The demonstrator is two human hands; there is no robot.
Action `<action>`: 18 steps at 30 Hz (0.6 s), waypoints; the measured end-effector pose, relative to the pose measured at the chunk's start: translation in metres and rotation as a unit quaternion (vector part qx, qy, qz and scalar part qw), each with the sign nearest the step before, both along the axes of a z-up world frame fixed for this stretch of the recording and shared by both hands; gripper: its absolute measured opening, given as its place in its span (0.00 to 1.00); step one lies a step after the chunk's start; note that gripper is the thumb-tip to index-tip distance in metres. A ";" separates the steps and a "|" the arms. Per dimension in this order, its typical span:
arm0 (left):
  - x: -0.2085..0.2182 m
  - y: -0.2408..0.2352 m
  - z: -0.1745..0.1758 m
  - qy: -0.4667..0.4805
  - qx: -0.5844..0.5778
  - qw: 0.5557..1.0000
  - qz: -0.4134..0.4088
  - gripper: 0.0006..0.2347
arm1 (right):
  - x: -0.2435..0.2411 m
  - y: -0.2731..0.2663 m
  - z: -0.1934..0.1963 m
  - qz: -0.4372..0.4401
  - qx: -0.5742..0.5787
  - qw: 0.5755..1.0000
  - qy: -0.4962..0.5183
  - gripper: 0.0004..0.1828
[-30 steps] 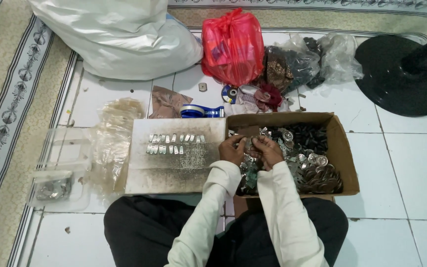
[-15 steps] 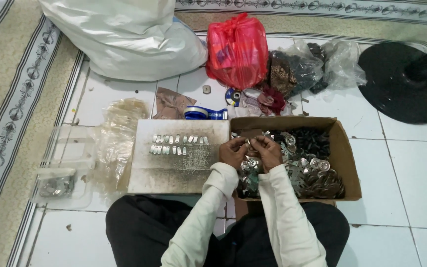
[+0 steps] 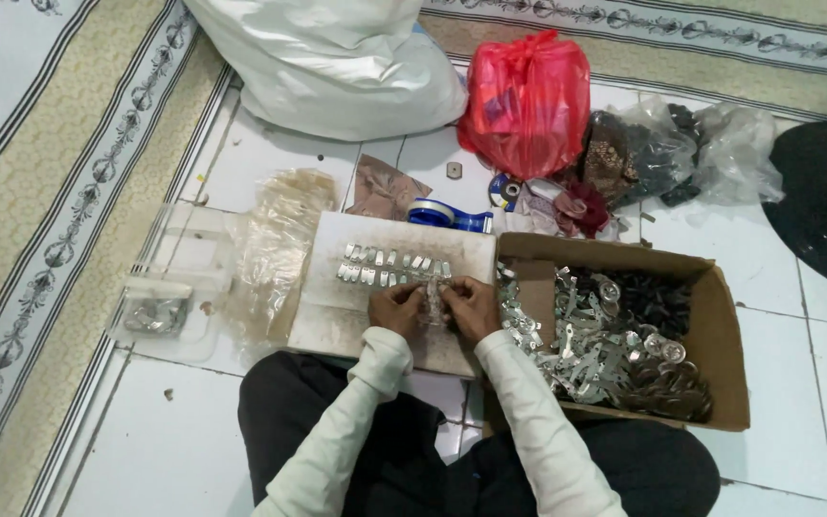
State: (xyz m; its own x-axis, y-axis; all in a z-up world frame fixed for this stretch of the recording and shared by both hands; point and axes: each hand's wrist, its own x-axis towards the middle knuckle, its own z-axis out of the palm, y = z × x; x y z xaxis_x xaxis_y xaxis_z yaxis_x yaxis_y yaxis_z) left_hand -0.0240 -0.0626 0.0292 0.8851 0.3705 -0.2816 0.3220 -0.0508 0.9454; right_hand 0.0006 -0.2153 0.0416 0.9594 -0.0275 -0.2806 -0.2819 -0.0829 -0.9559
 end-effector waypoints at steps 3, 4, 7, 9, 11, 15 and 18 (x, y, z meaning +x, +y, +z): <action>0.002 0.009 0.026 0.003 0.115 0.993 -0.001 0.08 | 0.002 0.016 0.005 -0.004 -0.040 0.999 0.012 0.11; 0.008 0.012 0.014 0.004 0.115 0.993 0.001 0.08 | 0.005 0.021 0.004 -0.001 -0.040 0.999 0.012 0.11; 0.021 0.016 -0.016 0.010 0.168 0.986 -0.017 0.08 | 0.012 0.031 0.004 -0.015 -0.103 0.995 0.002 0.09; 0.027 0.017 -0.025 0.028 0.172 0.984 -0.030 0.08 | 0.013 0.033 0.009 -0.031 -0.132 0.991 -0.015 0.06; 0.029 0.018 -0.023 0.032 0.195 0.980 -0.035 0.08 | 0.015 0.037 0.006 -0.024 -0.176 0.983 -0.037 0.08; 0.024 0.016 -0.003 0.018 0.270 0.961 -0.055 0.09 | 0.017 0.040 -0.003 -0.027 -0.231 0.972 -0.037 0.09; 0.022 0.015 -0.009 -0.015 0.299 0.953 -0.047 0.09 | 0.014 0.037 0.005 -0.044 -0.203 0.978 -0.016 0.08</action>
